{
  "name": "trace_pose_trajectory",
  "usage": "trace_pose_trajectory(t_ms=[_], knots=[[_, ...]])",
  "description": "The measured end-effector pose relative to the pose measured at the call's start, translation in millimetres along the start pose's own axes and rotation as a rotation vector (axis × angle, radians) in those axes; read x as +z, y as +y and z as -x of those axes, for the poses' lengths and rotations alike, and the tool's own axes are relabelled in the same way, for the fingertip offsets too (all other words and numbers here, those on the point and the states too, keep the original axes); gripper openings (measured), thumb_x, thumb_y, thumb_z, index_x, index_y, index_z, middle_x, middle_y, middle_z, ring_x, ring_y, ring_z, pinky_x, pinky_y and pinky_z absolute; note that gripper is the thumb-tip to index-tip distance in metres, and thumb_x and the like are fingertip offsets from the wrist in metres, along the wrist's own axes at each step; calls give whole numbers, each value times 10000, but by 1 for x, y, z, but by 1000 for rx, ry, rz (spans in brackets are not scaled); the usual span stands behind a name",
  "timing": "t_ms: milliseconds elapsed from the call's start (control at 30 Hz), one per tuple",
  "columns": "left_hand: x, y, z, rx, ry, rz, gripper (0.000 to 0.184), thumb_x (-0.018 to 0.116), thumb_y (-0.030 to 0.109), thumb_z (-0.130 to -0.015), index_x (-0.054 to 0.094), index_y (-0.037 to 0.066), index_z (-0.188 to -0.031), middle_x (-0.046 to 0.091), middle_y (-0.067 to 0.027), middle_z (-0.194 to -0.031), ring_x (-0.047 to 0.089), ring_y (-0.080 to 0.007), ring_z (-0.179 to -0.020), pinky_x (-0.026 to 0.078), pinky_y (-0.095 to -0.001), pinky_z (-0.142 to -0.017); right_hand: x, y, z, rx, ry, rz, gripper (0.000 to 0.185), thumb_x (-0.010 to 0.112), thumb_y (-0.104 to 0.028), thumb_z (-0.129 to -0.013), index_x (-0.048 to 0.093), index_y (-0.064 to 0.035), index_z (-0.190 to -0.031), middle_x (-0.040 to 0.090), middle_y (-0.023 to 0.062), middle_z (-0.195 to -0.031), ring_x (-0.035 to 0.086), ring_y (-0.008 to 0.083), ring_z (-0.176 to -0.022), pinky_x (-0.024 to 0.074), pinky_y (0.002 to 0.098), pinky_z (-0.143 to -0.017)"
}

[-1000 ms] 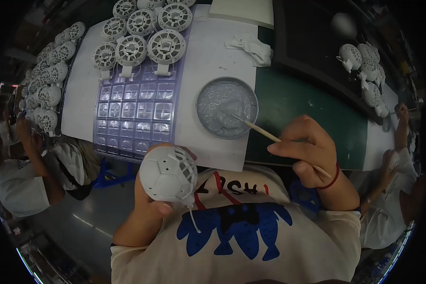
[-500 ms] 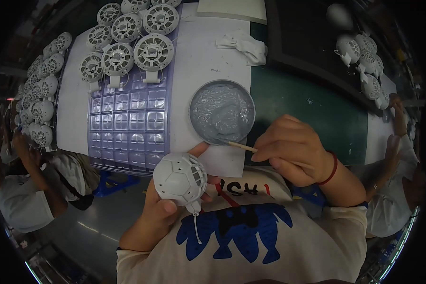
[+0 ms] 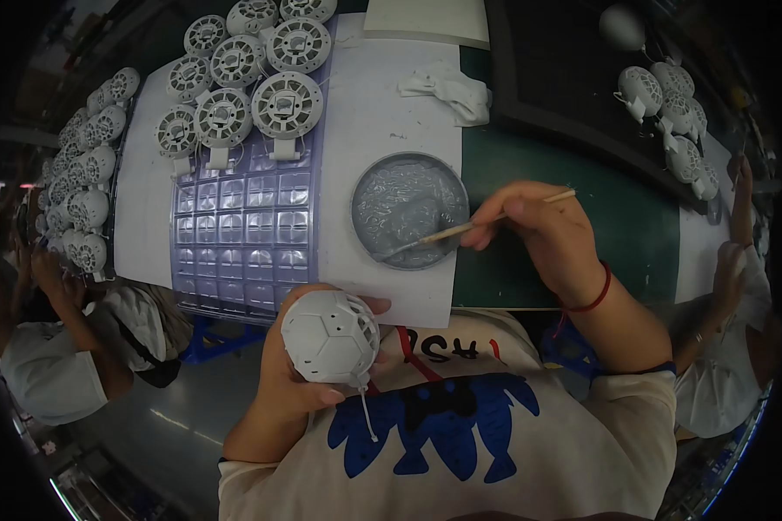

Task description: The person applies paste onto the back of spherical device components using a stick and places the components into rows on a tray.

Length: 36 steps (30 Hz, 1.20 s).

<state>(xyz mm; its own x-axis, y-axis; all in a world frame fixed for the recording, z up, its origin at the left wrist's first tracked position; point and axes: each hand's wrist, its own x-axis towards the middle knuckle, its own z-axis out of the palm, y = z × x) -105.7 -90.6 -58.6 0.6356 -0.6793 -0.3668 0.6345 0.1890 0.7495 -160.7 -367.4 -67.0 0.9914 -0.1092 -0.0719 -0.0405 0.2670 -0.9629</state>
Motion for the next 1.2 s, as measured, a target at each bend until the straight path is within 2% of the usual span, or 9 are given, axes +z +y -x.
trace_pose_trajectory(t_ms=[167,233,367,467,833,900,1033,1100,1200], knots=[[-9,8,-4,243,7,-286,870,874,199,-555,399,15,-1260,568,-138,-1086,598,-249,-1047,493,-340,-882,-6,-1,8,-228,-48,105,266,431,-102,-925,633,66,-969,653,171,-917,628,210,-832,491,283,-736],[-11,15,-7,421,37,-805,822,876,207,-573,434,12,-1238,577,-137,-1092,606,-211,-1016,505,-325,-854,-2,-8,13,-521,1,609,232,450,-105,-908,654,-2,-948,637,153,-977,605,194,-833,464,307,-735],[-4,21,-13,433,170,-1062,755,872,263,-577,505,13,-1187,606,-147,-1059,644,-218,-937,523,-311,-781,20,-22,26,-893,-173,1011,149,562,-89,-833,667,-155,-916,652,57,-994,592,164,-821,428,336,-778],[0,24,-14,422,194,-1144,748,859,304,-585,513,18,-1183,629,-152,-1009,662,-235,-887,524,-309,-752,29,-13,33,-1094,-284,1114,124,622,-123,-809,659,-176,-915,666,11,-972,602,139,-839,422,322,-786],[6,20,-20,477,225,-1151,718,854,323,-581,527,24,-1146,651,-138,-944,675,-242,-824,529,-318,-708,37,-18,31,-1088,-353,1053,135,609,-113,-773,645,-96,-903,687,61,-900,626,156,-775,446,277,-704],[8,21,-19,492,237,-1179,715,855,323,-580,528,25,-1143,653,-135,-938,675,-242,-822,529,-318,-705,38,-24,31,-901,-340,900,157,598,-110,-762,653,-83,-906,689,77,-900,625,166,-766,450,290,-685],[7,29,-16,449,245,-1221,710,855,318,-580,522,33,-1138,660,-120,-913,675,-242,-824,527,-322,-711,35,-27,32,-864,-350,816,175,619,-133,-760,653,-100,-929,687,86,-946,624,165,-777,447,297,-695],[0,37,-17,458,251,-1288,707,853,317,-583,519,33,-1138,662,-115,-907,674,-244,-830,527,-325,-717,28,-28,34,-1032,-331,890,169,608,-168,-807,650,-115,-962,675,101,-1002,624,187,-802,446,325,-709],[-26,59,-25,581,502,-1285,705,847,319,-592,509,30,-1139,668,-109,-903,673,-252,-826,525,-332,-712,6,-35,37,-1052,-179,1099,210,536,-225,-894,618,-115,-1052,654,140,-1075,626,241,-849,446,365,-751]])
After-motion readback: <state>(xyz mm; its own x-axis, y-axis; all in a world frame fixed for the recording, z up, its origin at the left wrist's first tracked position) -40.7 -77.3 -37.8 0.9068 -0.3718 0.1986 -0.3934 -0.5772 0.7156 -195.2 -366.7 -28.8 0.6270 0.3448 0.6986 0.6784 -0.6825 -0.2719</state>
